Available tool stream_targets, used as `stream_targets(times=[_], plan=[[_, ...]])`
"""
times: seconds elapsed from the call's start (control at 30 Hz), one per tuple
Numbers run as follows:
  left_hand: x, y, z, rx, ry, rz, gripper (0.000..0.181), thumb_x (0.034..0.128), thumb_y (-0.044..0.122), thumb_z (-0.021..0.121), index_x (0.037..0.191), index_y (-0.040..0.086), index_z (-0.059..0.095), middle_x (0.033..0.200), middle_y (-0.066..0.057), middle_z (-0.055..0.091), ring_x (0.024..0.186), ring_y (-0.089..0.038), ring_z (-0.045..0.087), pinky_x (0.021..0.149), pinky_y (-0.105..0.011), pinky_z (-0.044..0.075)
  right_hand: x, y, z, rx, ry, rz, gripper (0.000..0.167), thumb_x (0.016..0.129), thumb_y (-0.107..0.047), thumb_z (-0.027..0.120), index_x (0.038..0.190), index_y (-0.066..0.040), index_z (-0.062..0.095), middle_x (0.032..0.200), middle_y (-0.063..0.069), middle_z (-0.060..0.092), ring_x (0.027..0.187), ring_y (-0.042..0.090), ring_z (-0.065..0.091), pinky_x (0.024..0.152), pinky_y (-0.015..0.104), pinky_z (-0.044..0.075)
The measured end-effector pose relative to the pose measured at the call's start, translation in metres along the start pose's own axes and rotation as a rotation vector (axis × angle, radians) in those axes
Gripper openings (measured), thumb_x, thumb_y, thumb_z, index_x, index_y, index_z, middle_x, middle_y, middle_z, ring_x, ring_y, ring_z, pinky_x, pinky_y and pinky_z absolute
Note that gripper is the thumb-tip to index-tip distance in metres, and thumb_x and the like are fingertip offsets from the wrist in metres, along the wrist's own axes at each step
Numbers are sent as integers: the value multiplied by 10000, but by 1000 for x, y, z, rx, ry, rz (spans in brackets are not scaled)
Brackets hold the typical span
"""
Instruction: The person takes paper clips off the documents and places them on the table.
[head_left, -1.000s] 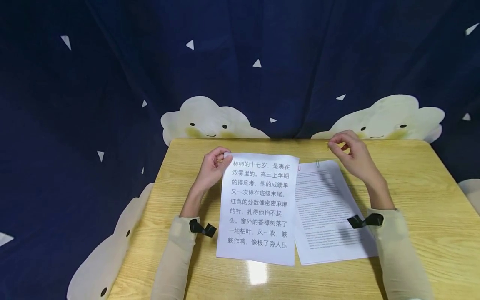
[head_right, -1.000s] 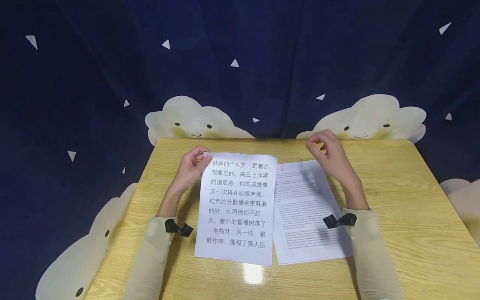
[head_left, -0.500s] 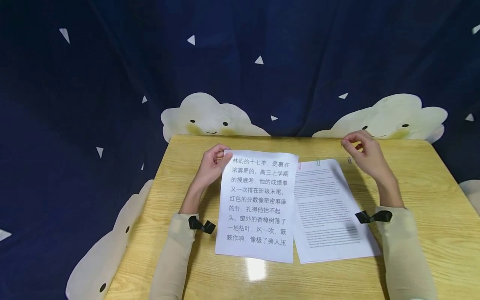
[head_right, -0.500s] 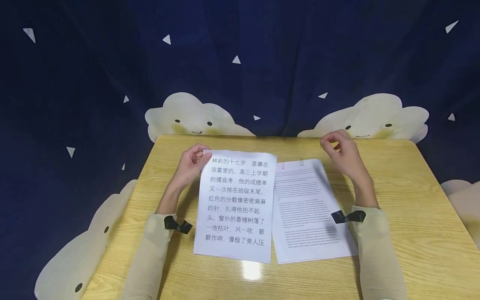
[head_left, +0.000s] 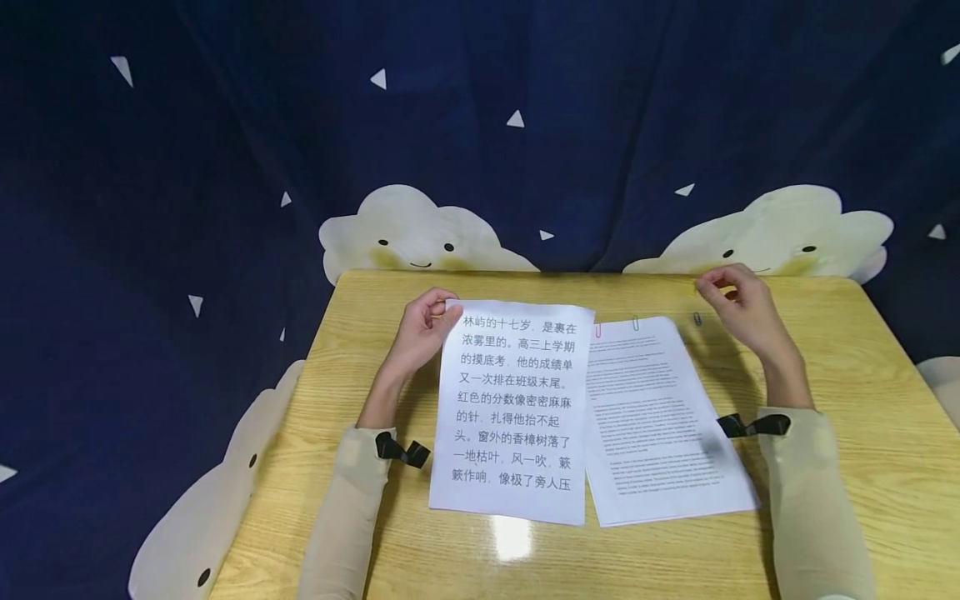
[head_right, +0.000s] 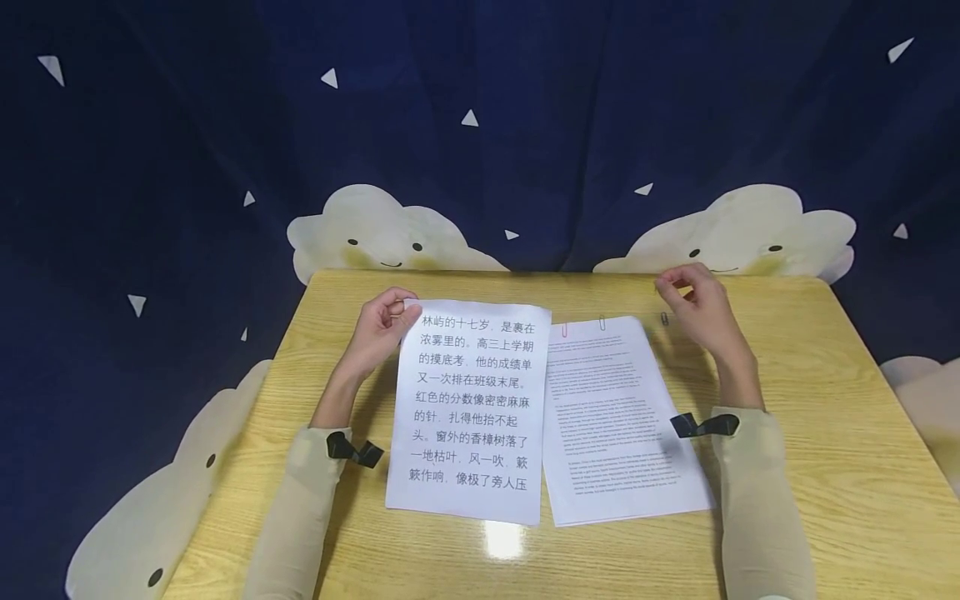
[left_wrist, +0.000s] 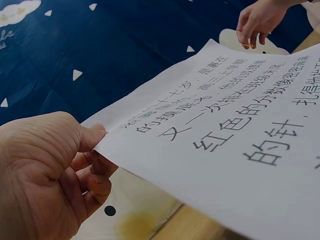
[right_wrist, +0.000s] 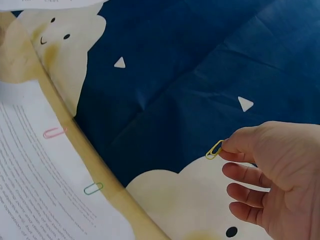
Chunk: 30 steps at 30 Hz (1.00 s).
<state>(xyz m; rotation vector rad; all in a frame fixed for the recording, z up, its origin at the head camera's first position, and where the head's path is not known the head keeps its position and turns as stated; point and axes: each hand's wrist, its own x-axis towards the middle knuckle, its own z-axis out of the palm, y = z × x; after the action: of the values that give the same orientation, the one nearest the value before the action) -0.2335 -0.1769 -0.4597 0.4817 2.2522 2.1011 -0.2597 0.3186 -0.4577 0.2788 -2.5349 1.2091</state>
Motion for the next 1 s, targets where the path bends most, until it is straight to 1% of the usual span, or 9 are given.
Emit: stream_targets(times=[0.17,0.3,0.4,0.5,0.6,0.7,0.8,0.93,1.0], plan=[[0,-1,-1,15,2,1,186,1067,58,583,1195,-71,618,978,-263,713,589,-146,630,477,-243,433,0,7,-1,-6,-34,47,288,1064,-233,625,1085,50,668,1037,-36,567,972,-2,494,767,156,374],[0,-1,-1,16,3,9,180,1068,51,579,1194,-72,620,960,-242,717,566,-135,610,471,-211,412,0,13,-3,-17,-59,77,308,1076,-261,604,1114,40,660,1080,46,568,988,6,481,778,173,369],[0,-1,-1,10,3,14,174,1066,38,576,1192,-75,618,945,-213,719,556,-127,599,470,-196,405,0,21,-5,-22,-72,90,303,1080,-254,595,1128,38,659,1095,58,567,986,-1,475,776,170,366],[1,-1,0,7,3,16,172,1064,27,574,1190,-84,615,936,-198,716,569,-123,606,477,-214,419,-1,31,-6,-18,-77,95,285,1078,-226,596,1124,49,660,1094,57,570,976,-2,484,763,152,377],[0,0,0,6,4,18,172,1062,20,573,1189,-89,613,937,-213,706,583,-128,616,480,-236,432,-2,40,-5,-12,-87,110,280,1077,-227,595,1119,45,647,1093,62,579,972,-1,494,762,135,389],[0,1,0,8,3,18,175,1065,27,572,1189,-90,611,945,-243,697,588,-131,621,486,-218,438,-3,51,-4,-19,-110,139,291,1079,-251,586,1124,33,635,1114,98,589,979,-3,494,771,131,388],[0,1,0,7,2,18,182,1069,39,571,1189,-91,609,955,-260,697,596,-137,631,495,-198,443,-5,59,-2,-44,-137,177,352,1088,-306,560,1139,36,625,1155,142,580,985,56,489,771,160,389],[0,-1,0,6,2,19,184,1071,56,574,1185,-84,611,955,-250,702,612,-149,649,503,-199,454,-7,67,-1,-59,-163,249,463,1092,-405,518,1189,40,600,1208,164,550,1018,197,472,778,241,390],[0,-2,0,2,3,16,178,1070,56,578,1181,-79,614,946,-235,703,609,-153,653,500,-207,457,-9,70,0,-59,-174,272,490,1094,-423,503,1213,44,594,1225,179,545,1044,247,470,791,280,388]])
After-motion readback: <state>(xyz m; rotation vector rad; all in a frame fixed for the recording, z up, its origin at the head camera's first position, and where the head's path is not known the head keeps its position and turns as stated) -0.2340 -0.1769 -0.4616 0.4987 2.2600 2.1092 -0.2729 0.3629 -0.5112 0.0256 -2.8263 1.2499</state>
